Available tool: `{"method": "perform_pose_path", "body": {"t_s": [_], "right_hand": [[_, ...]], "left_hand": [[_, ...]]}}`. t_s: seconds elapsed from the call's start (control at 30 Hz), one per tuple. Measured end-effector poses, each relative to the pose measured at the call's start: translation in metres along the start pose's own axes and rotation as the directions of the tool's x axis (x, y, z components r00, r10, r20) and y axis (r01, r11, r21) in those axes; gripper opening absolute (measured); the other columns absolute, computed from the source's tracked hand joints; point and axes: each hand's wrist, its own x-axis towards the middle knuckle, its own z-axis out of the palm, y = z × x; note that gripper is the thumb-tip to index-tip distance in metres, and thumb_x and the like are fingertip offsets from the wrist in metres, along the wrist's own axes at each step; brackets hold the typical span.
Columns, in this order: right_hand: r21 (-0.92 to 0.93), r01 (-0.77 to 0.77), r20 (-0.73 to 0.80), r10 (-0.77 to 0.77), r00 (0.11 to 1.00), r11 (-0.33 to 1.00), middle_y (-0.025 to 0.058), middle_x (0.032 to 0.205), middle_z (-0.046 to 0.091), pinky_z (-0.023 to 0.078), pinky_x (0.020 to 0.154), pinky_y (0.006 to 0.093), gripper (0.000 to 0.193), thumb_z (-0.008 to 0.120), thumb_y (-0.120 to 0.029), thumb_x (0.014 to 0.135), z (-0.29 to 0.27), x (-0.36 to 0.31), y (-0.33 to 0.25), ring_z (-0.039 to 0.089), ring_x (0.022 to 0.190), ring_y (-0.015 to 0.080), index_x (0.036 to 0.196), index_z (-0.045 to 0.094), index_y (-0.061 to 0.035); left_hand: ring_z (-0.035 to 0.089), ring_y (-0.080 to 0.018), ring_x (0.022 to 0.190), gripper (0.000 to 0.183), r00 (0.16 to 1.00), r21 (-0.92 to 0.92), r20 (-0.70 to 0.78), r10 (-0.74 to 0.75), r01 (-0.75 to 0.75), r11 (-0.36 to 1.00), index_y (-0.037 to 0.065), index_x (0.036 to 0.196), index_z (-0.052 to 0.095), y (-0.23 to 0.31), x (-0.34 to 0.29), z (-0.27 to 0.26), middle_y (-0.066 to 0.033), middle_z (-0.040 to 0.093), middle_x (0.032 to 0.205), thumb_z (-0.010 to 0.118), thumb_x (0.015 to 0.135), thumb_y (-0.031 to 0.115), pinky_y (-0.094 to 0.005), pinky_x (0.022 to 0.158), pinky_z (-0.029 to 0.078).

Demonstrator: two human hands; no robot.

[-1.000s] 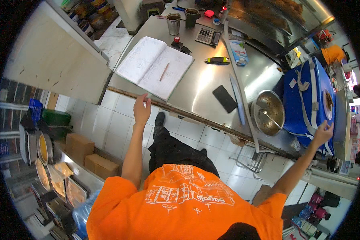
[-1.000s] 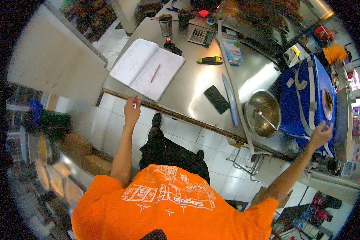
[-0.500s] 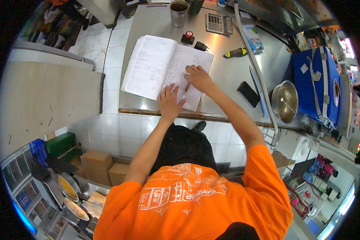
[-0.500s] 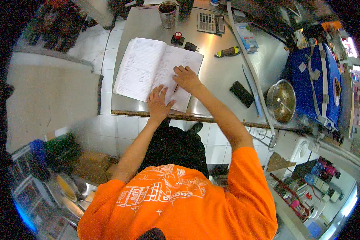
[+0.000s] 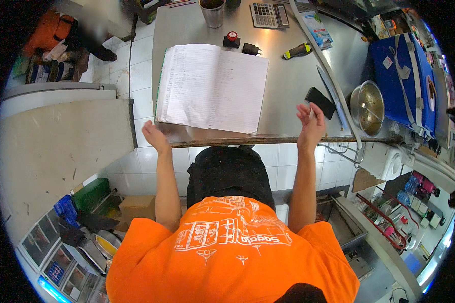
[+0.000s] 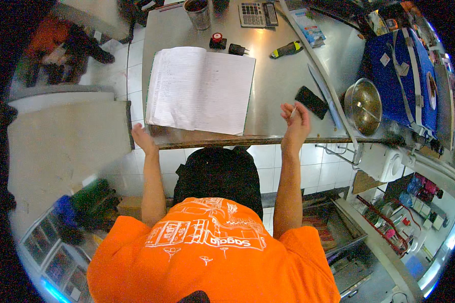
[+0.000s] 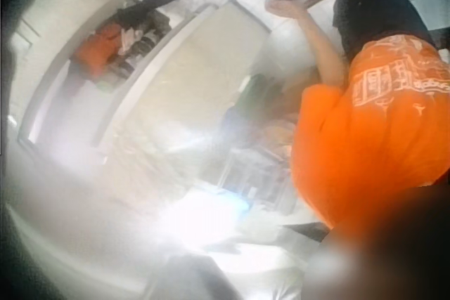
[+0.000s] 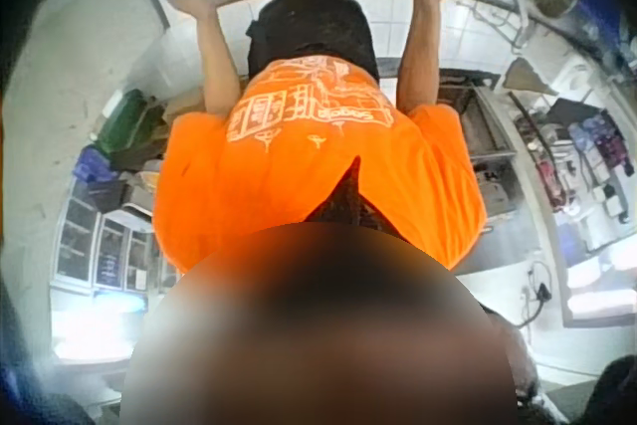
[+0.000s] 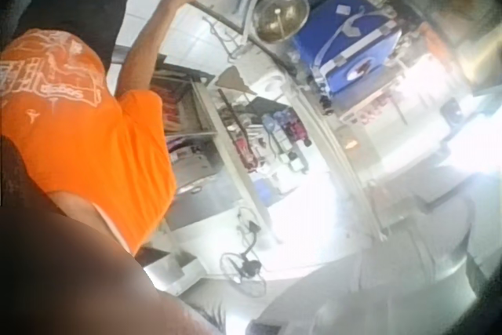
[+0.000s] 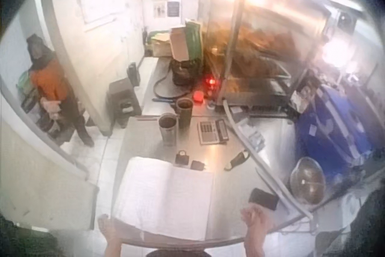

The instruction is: The person transfers cooked patties from a pan to a plate, writes in a notebook, then retrieves and cuts open several small packets, adding their contents to a metal bowl. The person also handles a plastic bag and places it in a fryer basket.

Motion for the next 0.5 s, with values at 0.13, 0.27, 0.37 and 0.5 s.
{"method": "perform_pose_path", "body": {"t_s": [0.13,0.27,0.37,0.5], "right_hand": [[-0.271,-0.083,0.115,0.118,0.986,0.959,0.0141,0.112,0.074,0.057,0.087,0.0328,0.025,0.054,-0.01,0.108,0.005,-0.039,0.041,0.072,0.106,0.0222,0.131,0.053,-0.0013],[-0.414,0.134,0.239,-0.035,0.97,0.9,0.017,0.111,0.074,0.056,0.09,0.0354,0.026,0.053,-0.017,0.109,0.037,-0.061,0.066,0.072,0.104,0.0275,0.13,0.055,-0.0009],[-0.505,0.25,0.232,-0.149,0.961,0.826,0.0229,0.115,0.07,0.052,0.094,0.0464,0.034,0.061,-0.022,0.105,0.059,-0.075,0.077,0.068,0.104,0.0412,0.129,0.056,0.0018],[-0.78,0.254,0.24,-0.102,0.965,0.572,0.0271,0.138,0.057,0.039,0.11,0.0535,0.07,0.075,-0.025,0.091,0.057,-0.096,0.085,0.051,0.132,0.0455,0.144,0.043,0.0086]], "left_hand": [[0.051,-0.0326,0.124,0.062,0.885,0.406,0.342,0.317,-0.443,0.799,-0.001,0.141,0.05,0.015,0.004,0.018,-0.0187,0.054,0.138,0.061,0.1,0.044,-0.046,0.107,0.041],[0.044,-0.0409,0.13,0.08,0.74,0.659,0.632,0.23,-0.67,0.342,0.004,0.146,0.048,0.041,-0.044,0.041,-0.021,0.048,0.142,0.077,0.088,0.05,-0.0556,0.108,0.038],[0.041,-0.0432,0.13,0.081,0.81,0.704,0.583,0.072,-0.547,0.453,0.008,0.143,0.052,0.048,-0.095,0.03,-0.0202,0.044,0.142,0.084,0.08,0.047,-0.0611,0.105,0.037],[0.047,-0.0392,0.123,0.051,0.681,0.582,0.649,0.34,-0.731,0.355,0.007,0.125,0.06,0.058,-0.113,0.026,-0.0184,0.048,0.135,0.08,0.086,0.032,-0.0584,0.099,0.041]]}}
